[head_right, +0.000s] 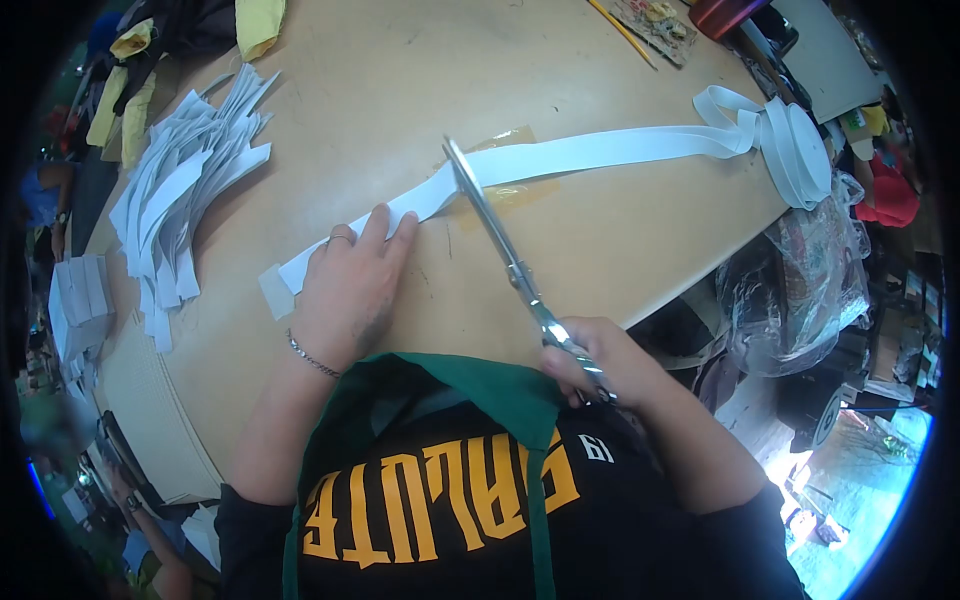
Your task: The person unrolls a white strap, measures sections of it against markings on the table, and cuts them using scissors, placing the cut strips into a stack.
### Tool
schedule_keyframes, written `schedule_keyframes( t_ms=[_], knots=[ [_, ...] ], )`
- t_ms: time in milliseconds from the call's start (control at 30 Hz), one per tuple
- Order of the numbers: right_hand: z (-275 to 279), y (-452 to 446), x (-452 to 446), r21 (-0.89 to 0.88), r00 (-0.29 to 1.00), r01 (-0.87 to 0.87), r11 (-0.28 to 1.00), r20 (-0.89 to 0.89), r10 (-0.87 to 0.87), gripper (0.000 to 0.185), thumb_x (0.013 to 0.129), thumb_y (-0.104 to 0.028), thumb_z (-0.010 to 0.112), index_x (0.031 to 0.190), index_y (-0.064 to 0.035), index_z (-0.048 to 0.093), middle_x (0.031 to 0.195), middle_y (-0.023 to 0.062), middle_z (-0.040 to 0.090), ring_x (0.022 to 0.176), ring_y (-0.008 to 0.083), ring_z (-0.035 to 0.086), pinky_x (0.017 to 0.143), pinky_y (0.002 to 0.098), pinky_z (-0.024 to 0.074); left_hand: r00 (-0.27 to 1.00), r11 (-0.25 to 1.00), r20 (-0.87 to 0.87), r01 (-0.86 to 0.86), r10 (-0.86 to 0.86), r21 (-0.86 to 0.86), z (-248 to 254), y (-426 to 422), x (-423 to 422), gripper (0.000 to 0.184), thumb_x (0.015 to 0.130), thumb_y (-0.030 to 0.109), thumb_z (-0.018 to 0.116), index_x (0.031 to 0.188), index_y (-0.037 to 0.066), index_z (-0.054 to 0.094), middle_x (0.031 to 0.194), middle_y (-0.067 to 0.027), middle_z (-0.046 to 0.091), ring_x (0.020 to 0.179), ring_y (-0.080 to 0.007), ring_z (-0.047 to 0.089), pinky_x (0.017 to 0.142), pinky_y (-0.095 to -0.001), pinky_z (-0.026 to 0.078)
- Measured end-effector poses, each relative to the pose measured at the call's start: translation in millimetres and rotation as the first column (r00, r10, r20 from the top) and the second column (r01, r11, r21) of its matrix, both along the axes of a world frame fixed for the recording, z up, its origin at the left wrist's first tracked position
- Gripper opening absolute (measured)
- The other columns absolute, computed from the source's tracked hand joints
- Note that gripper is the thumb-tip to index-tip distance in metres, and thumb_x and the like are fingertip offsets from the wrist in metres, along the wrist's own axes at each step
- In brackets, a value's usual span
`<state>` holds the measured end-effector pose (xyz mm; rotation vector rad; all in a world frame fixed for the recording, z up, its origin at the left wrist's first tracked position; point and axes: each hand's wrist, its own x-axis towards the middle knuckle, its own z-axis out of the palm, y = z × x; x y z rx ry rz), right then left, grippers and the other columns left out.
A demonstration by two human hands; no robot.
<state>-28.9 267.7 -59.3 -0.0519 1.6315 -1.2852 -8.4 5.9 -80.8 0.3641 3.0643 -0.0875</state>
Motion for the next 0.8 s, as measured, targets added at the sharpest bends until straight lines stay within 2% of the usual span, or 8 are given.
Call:
schedule_keyframes(
  t_ms=[167, 233, 300, 367, 533, 633, 733, 800],
  knots=[
    [30, 39, -25, -0.353, 0.983, -0.089, 0.931, -0.182, 0.025, 0.037, 0.083, -0.040, 0.059, 0.085, -0.0038, 0.054, 0.064, 0.0012, 0.051, 0.056, 0.0099, 0.052, 0.052, 0.0219, 0.0411, 0.995, 0.999, 0.099, -0.034, 0.033, 0.008, 10, 8, -8, 0.061, 0.073, 0.008, 0.054, 0.132, 0.007, 0.036, 0.114, -0.0200, 0.049, 0.069, -0.0318, 0.058, 0.063, -0.0369, 0.050],
    [40, 50, -44, -0.290, 0.992, 0.095, 0.952, -0.051, -0.114, 0.036, 0.081, -0.037, 0.063, 0.087, -0.0030, 0.054, 0.066, 0.0015, 0.051, 0.058, 0.0093, 0.051, 0.053, 0.0216, 0.0400, 0.981, 0.996, 0.175, -0.086, 0.081, 0.025, 17, 16, -13, 0.065, 0.074, 0.009, 0.053, 0.135, 0.010, 0.032, 0.109, -0.0208, 0.049, 0.068, -0.0328, 0.059, 0.062, -0.0380, 0.051],
    [44, 54, -81, -0.008, 0.891, -0.016, 1.000, -0.453, 0.010, 0.039, 0.077, -0.039, 0.067, 0.084, -0.0026, 0.054, 0.067, 0.0018, 0.051, 0.059, 0.0102, 0.048, 0.054, 0.0239, 0.0391, 0.955, 0.988, 0.266, -0.148, 0.131, 0.047, 21, 25, -19, 0.067, 0.075, 0.011, 0.052, 0.138, 0.013, 0.029, 0.105, -0.0210, 0.049, 0.069, -0.0339, 0.060, 0.063, -0.0394, 0.051],
    [41, 33, -124, 0.375, 0.651, 0.145, 0.916, -0.733, 0.197, 0.041, 0.074, -0.040, 0.070, 0.080, -0.0017, 0.055, 0.067, 0.0028, 0.051, 0.058, 0.0124, 0.047, 0.054, 0.0272, 0.0388, 0.938, 0.983, 0.300, -0.185, 0.175, 0.003, 19, 32, -22, 0.066, 0.076, 0.010, 0.051, 0.138, 0.015, 0.029, 0.103, -0.0204, 0.048, 0.071, -0.0347, 0.061, 0.063, -0.0402, 0.051],
    [-10, 2, -245, 0.517, 0.366, 0.425, 0.743, -0.849, 0.381, 0.036, 0.072, -0.036, 0.070, 0.074, -0.0021, 0.056, 0.066, 0.0063, 0.056, 0.063, 0.0195, 0.055, 0.062, 0.0341, 0.0430, 0.922, 0.979, 0.334, -0.203, 0.196, -0.015, 20, 35, -26, 0.065, 0.076, 0.010, 0.050, 0.138, 0.017, 0.029, 0.105, -0.0213, 0.046, 0.074, -0.0371, 0.060, 0.063, -0.0414, 0.051],
    [-23, -12, -276, 0.656, 0.518, 0.361, 0.663, -0.732, 0.442, 0.035, 0.071, -0.032, 0.070, 0.091, -0.0043, 0.061, 0.085, 0.0111, 0.061, 0.081, 0.0249, 0.059, 0.074, 0.0359, 0.0456, 0.930, 0.982, 0.316, -0.187, 0.189, -0.036, 20, 36, -26, 0.066, 0.076, 0.010, 0.051, 0.138, 0.016, 0.028, 0.105, -0.0216, 0.046, 0.074, -0.0384, 0.060, 0.063, -0.0412, 0.051],
    [-40, -21, -250, 0.361, -0.231, 0.559, 0.747, -0.797, 0.558, 0.047, 0.069, -0.031, 0.070, 0.108, -0.0074, 0.058, 0.108, 0.0129, 0.056, 0.102, 0.0282, 0.053, 0.088, 0.0372, 0.0425, 0.930, 0.981, 0.315, -0.186, 0.191, -0.047, 18, 36, -25, 0.069, 0.075, 0.010, 0.052, 0.138, 0.017, 0.027, 0.105, -0.0219, 0.046, 0.073, -0.0390, 0.060, 0.061, -0.0407, 0.052],
    [-28, -40, -201, 0.426, 0.083, 0.001, 0.905, -0.901, 0.425, 0.054, 0.069, -0.028, 0.070, 0.118, -0.0112, 0.053, 0.121, 0.0129, 0.047, 0.114, 0.0296, 0.044, 0.093, 0.0380, 0.0382, 0.935, 0.983, 0.304, -0.171, 0.183, -0.066, 16, 36, -25, 0.070, 0.074, 0.010, 0.053, 0.138, 0.017, 0.026, 0.104, -0.0221, 0.046, 0.073, -0.0391, 0.060, 0.060, -0.0406, 0.052]
  ],
)
